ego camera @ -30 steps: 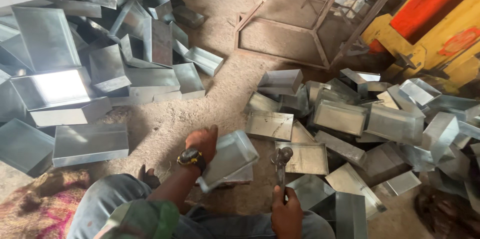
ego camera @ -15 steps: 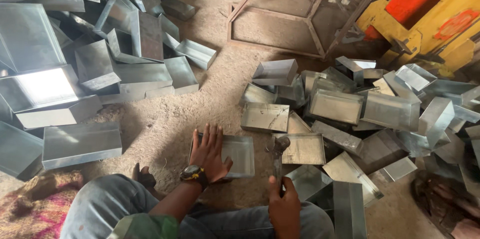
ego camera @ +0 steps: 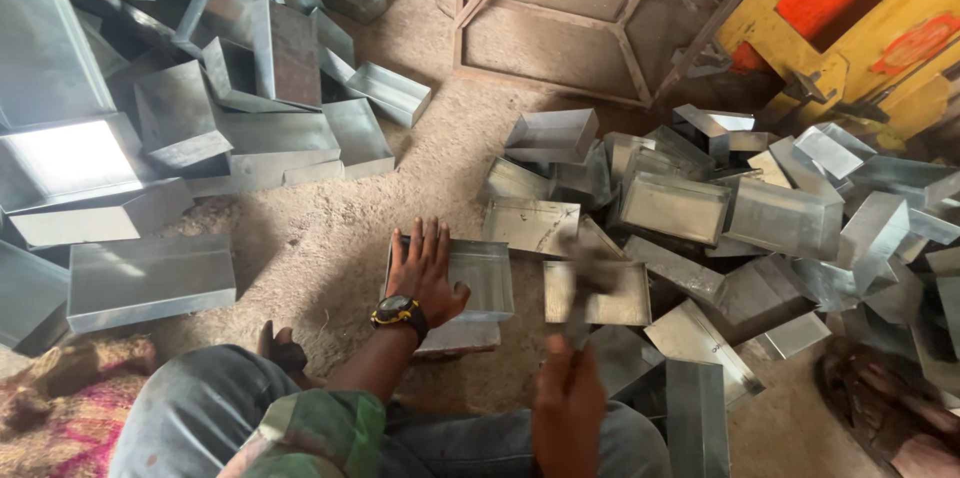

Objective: The person straightens and flattens metal rectangular containers using a hammer while sitting on the floor next to a pile of similar objects.

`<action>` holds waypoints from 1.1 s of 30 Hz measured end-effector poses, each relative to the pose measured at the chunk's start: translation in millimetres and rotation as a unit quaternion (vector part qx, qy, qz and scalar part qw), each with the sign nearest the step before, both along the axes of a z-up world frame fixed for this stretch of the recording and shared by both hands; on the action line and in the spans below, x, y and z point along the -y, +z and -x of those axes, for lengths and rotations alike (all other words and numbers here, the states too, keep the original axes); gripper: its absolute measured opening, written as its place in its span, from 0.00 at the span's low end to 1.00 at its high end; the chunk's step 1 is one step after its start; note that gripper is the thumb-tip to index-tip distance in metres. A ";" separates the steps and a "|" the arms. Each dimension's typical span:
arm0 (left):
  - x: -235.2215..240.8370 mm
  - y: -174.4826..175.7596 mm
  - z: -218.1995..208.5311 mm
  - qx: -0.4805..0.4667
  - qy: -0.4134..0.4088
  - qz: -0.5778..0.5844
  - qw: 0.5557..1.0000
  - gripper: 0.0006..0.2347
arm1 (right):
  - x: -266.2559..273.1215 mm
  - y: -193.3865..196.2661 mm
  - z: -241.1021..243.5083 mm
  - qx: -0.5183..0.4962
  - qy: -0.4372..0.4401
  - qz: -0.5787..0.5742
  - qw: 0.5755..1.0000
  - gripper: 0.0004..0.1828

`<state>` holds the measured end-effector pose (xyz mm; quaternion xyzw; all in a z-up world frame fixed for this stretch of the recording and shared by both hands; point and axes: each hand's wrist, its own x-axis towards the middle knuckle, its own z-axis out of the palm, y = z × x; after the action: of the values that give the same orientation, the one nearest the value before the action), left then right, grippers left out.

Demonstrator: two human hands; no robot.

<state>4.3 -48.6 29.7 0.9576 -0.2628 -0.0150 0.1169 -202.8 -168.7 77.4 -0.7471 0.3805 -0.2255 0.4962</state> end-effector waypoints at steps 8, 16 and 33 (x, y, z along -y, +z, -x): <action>6.5 -10.3 -5.2 0.013 0.007 -0.001 1.000 0.42 | 27.1 -10.3 15.8 -0.155 0.034 0.036 0.987 0.23; 6.7 -2.3 2.8 0.010 0.012 0.005 1.000 0.42 | 23.0 -48.0 -7.4 0.035 0.117 0.244 0.962 0.27; -29.3 1.4 74.8 -0.051 0.002 -0.010 0.999 0.46 | 2.3 0.3 -15.3 -0.196 0.142 0.057 0.969 0.22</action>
<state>-70.5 -19.3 31.1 0.9571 -0.2549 -0.0659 0.1207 -187.5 -171.0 77.7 -0.8500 0.3469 -0.0228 0.3957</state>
